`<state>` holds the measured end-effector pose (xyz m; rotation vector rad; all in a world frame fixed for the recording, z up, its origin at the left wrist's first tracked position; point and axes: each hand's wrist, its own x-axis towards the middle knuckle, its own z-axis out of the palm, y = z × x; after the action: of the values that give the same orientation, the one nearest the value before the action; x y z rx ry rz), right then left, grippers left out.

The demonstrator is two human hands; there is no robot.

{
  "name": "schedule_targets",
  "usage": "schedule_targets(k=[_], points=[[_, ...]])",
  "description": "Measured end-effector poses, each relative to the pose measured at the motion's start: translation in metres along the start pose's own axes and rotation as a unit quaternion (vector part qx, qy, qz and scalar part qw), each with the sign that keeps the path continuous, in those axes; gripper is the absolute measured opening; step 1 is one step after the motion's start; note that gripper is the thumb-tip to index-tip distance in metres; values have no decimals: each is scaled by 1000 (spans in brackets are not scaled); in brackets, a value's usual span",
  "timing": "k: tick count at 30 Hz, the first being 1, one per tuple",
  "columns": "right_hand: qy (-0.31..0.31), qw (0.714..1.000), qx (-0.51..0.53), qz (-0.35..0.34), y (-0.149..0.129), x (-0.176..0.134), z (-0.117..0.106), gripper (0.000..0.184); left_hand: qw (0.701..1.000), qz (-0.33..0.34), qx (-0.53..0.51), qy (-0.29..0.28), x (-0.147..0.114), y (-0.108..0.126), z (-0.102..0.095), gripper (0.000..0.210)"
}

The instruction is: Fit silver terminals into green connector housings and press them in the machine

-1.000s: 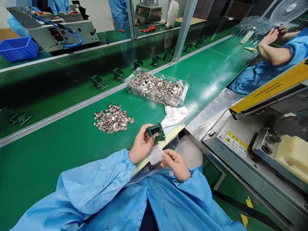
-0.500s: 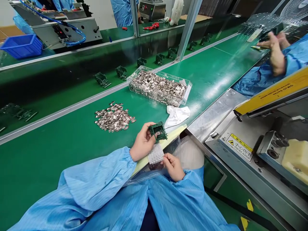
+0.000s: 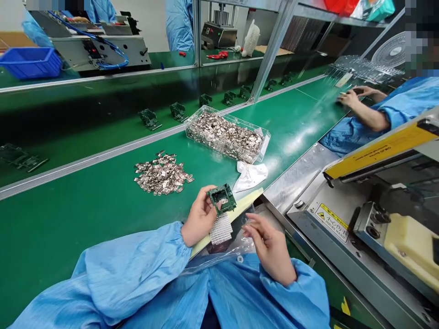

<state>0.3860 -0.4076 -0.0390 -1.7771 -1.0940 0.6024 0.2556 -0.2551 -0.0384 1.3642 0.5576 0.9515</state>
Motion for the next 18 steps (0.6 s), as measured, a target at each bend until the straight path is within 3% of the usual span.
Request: schedule_targets(k=[5,11,18], points=[[74,993,87,-13,-36,17,5,13,1000,-13,10,-16,-11,1,0,34],[136,977,-21,-163,-50,29,28,9,999,-4,46,-29,-17,1,-2,27],[137,968,-99,-185,-48,30,39,9,998,-1,49,-51,-23,2,0,27]])
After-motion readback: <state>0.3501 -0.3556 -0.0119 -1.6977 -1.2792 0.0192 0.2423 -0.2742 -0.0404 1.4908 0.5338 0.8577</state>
